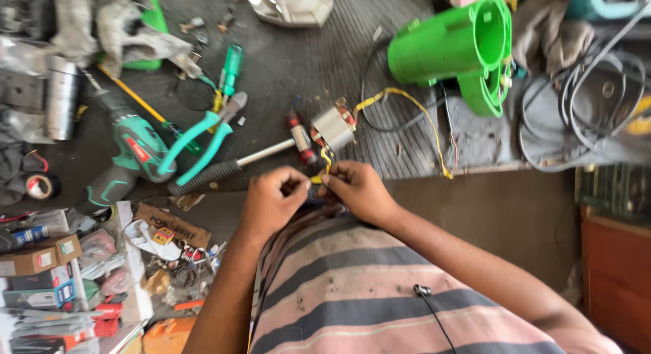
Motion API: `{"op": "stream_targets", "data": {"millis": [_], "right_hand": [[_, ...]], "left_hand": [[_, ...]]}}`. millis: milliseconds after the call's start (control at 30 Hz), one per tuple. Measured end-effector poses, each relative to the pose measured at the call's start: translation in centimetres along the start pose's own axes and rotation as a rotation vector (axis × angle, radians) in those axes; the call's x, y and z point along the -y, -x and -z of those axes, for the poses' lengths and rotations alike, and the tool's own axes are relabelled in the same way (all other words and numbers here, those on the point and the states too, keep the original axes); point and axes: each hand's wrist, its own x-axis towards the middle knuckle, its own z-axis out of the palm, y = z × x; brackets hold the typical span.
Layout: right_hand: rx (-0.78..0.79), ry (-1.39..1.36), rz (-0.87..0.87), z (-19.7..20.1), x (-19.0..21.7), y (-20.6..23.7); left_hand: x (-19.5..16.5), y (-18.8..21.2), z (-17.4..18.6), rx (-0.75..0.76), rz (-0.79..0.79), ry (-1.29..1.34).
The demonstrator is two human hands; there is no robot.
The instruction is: The person wraps yellow insulating tape around a small electric motor armature on the workbench, then uses pliers to trim the tape. They pick up a blue wire, thread it around the armature, and continue winding and pressing the wire and tape onto the motor component.
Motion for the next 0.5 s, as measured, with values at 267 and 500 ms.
{"op": "stream_targets", "data": {"millis": [267, 500], "right_hand": [[0.153, -0.060, -0.141, 0.7, 1.7, 0.6], [0.140, -0.071, -0.178, -0.5, 2.2, 0.0]], "left_hand": [[2.3, 8.4, 4.8, -0.136, 0.415, -0.139], [-0.1, 9.4, 2.6, -0.279, 0.370, -0.471]]}}
